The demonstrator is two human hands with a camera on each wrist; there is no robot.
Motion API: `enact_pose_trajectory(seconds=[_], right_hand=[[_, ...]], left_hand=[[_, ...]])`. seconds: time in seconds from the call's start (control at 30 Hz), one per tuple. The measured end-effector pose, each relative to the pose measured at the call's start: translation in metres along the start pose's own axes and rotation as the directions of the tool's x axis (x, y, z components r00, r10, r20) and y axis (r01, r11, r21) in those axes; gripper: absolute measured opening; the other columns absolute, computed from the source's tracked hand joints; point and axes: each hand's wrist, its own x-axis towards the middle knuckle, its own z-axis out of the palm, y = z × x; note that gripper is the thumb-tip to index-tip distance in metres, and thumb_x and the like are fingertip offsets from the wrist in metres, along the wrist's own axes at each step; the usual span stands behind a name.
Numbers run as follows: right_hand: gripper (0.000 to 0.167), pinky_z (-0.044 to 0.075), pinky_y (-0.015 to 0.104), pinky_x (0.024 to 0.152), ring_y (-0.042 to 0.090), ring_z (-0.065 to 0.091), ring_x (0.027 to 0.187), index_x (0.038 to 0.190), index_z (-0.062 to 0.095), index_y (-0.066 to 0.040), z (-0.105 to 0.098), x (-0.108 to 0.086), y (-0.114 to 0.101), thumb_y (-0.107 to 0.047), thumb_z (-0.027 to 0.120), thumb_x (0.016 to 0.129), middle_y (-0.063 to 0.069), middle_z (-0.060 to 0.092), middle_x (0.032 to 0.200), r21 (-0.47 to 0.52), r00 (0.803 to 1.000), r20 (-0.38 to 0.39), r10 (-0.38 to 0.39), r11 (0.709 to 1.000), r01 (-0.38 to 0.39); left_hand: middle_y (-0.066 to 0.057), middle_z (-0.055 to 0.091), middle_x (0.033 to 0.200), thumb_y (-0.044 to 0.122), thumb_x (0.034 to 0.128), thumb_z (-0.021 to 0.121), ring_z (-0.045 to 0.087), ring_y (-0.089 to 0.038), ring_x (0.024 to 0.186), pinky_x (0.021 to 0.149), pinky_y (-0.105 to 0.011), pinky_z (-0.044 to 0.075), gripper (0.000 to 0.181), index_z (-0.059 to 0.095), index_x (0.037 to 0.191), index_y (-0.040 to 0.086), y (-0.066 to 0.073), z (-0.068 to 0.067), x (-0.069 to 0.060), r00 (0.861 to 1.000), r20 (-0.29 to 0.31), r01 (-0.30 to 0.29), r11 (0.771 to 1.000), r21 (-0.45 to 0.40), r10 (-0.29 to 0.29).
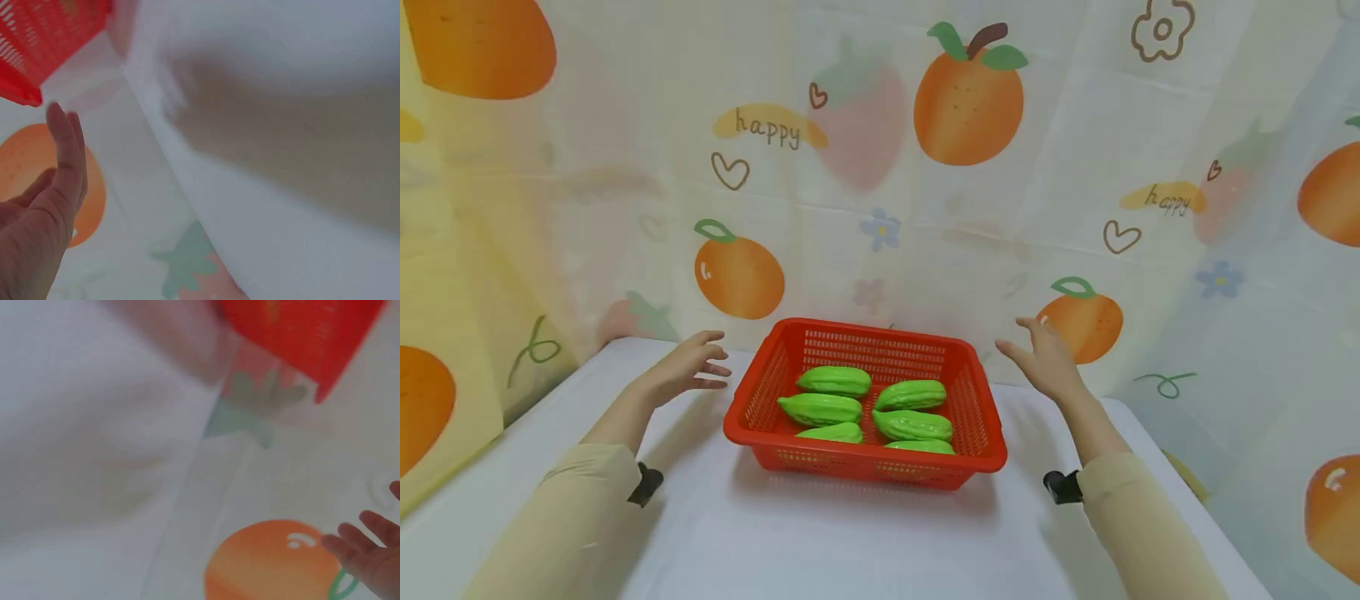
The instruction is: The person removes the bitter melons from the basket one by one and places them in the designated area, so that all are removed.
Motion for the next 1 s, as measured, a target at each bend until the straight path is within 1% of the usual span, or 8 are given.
enact_pose_trajectory(seconds=[0.07, 0.17, 0.27, 0.43, 0.5, 0.63, 0.77, 1.0], right_hand=[[0.068, 0.036, 0.064, 0.112, 0.047, 0.039, 0.140, 0.148, 0.039, -0.002, -0.006, 0.007, -0.013, -0.046, 0.051, 0.098, 0.027, 0.042, 0.152, 0.070, 1.000, 0.012, 0.023, 0.997, -0.024], [0.066, 0.042, 0.060, 0.108, 0.042, 0.045, 0.138, 0.148, 0.041, -0.010, -0.013, 0.017, -0.036, -0.049, 0.052, 0.097, 0.021, 0.044, 0.153, 0.147, 0.997, 0.040, 0.062, 0.987, -0.067], [0.060, 0.043, 0.058, 0.108, 0.038, 0.047, 0.138, 0.145, 0.046, -0.015, -0.014, 0.025, -0.060, -0.048, 0.056, 0.095, 0.017, 0.046, 0.152, 0.224, 0.997, 0.058, 0.059, 0.972, -0.070], [0.053, 0.044, 0.055, 0.109, 0.038, 0.050, 0.135, 0.140, 0.052, -0.013, -0.004, 0.038, -0.095, -0.038, 0.060, 0.095, 0.017, 0.048, 0.149, 0.327, 0.997, 0.065, -0.029, 0.945, 0.006], [0.052, 0.045, 0.054, 0.109, 0.037, 0.051, 0.134, 0.139, 0.053, -0.012, 0.003, 0.042, -0.106, -0.037, 0.061, 0.095, 0.017, 0.049, 0.148, 0.355, 0.996, 0.067, -0.052, 0.934, 0.024], [0.050, 0.045, 0.052, 0.109, 0.033, 0.050, 0.136, 0.137, 0.055, -0.014, 0.019, 0.047, -0.124, -0.039, 0.062, 0.094, 0.013, 0.050, 0.148, 0.407, 0.993, 0.100, -0.067, 0.913, 0.020], [0.050, 0.044, 0.052, 0.109, 0.031, 0.048, 0.137, 0.137, 0.055, -0.014, 0.039, 0.049, -0.138, -0.040, 0.061, 0.095, 0.011, 0.050, 0.147, 0.438, 0.987, 0.145, -0.068, 0.899, -0.002], [0.046, 0.048, 0.051, 0.104, 0.035, 0.054, 0.128, 0.136, 0.056, -0.011, 0.067, 0.054, -0.152, -0.034, 0.062, 0.096, 0.015, 0.054, 0.142, 0.508, 0.976, 0.210, -0.060, 0.860, -0.056]], left_hand=[[-0.033, 0.028, 0.149, 0.020, 0.1007, 0.035, 0.064, -0.026, 0.110, 0.102, -0.043, 0.054, 0.070, -0.001, 0.156, -0.002, 0.002, 0.001, 0.000, 0.998, 0.053, 0.027, 0.996, -0.086, -0.022], [-0.023, 0.040, 0.138, 0.020, 0.1000, 0.039, 0.065, -0.013, 0.100, 0.099, -0.036, 0.056, 0.070, 0.003, 0.158, 0.003, 0.005, 0.003, -0.001, 0.995, 0.094, 0.048, 0.990, -0.135, -0.035], [-0.009, 0.051, 0.126, 0.021, 0.1003, 0.043, 0.065, -0.011, 0.098, 0.094, -0.030, 0.057, 0.071, 0.005, 0.159, 0.007, 0.006, 0.004, -0.001, 0.993, 0.108, 0.057, 0.985, -0.160, -0.040], [0.008, 0.061, 0.106, 0.021, 0.1004, 0.052, 0.066, -0.007, 0.094, 0.087, -0.023, 0.056, 0.074, 0.007, 0.159, 0.008, 0.002, 0.004, 0.001, 0.993, 0.118, 0.046, 0.977, -0.206, -0.022], [0.010, 0.063, 0.103, 0.020, 0.0997, 0.054, 0.065, -0.006, 0.093, 0.087, -0.023, 0.056, 0.076, 0.008, 0.159, 0.007, 0.000, 0.004, 0.002, 0.992, 0.122, 0.040, 0.974, -0.221, -0.013], [0.013, 0.066, 0.100, 0.021, 0.0988, 0.057, 0.066, -0.007, 0.095, 0.088, -0.024, 0.056, 0.077, 0.010, 0.158, 0.008, -0.002, 0.005, 0.006, 0.992, 0.129, 0.043, 0.973, -0.225, -0.013], [0.013, 0.067, 0.100, 0.022, 0.0988, 0.057, 0.066, -0.007, 0.098, 0.089, -0.025, 0.056, 0.077, 0.011, 0.158, 0.007, -0.003, 0.008, 0.009, 0.989, 0.145, 0.043, 0.971, -0.236, -0.009], [0.009, 0.061, 0.105, 0.021, 0.0982, 0.057, 0.065, -0.006, 0.097, 0.090, -0.026, 0.056, 0.075, 0.015, 0.158, 0.006, -0.003, 0.015, 0.010, 0.988, 0.155, 0.040, 0.969, -0.244, -0.002]])
